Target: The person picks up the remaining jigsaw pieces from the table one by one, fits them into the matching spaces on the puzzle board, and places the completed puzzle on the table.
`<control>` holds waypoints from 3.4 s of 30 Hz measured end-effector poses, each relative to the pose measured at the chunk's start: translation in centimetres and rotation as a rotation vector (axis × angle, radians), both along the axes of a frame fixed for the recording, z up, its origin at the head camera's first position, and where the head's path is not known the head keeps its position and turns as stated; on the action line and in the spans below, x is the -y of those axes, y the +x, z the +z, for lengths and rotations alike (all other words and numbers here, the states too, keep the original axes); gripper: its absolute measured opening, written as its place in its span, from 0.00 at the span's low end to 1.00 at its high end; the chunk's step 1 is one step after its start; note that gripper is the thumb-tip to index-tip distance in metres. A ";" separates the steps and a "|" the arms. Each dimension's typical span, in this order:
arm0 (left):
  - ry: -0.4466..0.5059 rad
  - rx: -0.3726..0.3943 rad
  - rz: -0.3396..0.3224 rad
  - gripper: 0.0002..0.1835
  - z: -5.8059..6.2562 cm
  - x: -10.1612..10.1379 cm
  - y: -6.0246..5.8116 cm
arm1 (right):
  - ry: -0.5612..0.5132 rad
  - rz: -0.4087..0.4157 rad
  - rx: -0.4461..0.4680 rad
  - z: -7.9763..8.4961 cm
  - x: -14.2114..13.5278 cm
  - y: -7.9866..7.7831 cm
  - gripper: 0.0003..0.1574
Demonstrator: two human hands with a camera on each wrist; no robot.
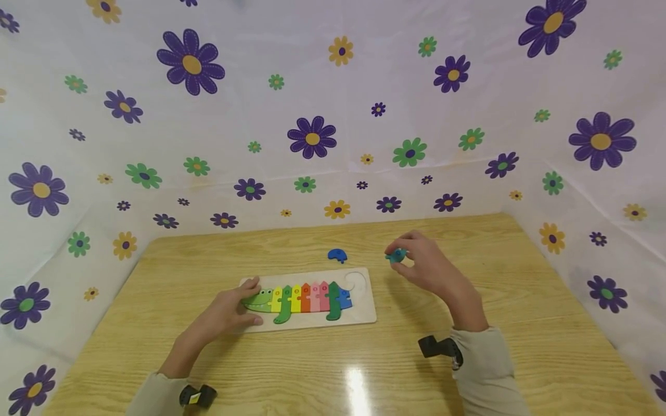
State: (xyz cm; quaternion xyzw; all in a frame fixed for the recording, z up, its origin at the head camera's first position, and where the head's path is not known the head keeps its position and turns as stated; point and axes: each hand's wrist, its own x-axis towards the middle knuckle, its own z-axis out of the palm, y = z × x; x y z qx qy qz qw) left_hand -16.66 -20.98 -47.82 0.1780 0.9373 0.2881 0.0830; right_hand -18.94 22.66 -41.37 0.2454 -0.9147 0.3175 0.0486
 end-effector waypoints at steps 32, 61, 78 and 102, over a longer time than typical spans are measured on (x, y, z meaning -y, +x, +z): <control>-0.012 0.001 0.017 0.41 -0.7 0.2 -0.3 | -0.041 0.046 0.045 0.1 1.6 0.1 0.11; -0.021 0.010 0.024 0.41 -0.4 0.0 -0.2 | 0.004 0.077 0.067 -0.4 3.2 0.0 0.11; -0.012 0.018 0.026 0.41 -0.4 0.0 -0.1 | 0.022 0.097 0.090 -0.8 3.9 0.3 0.11; -0.022 0.022 0.024 0.41 -0.2 0.1 -0.2 | 0.049 0.143 0.102 -2.1 5.1 -0.2 0.09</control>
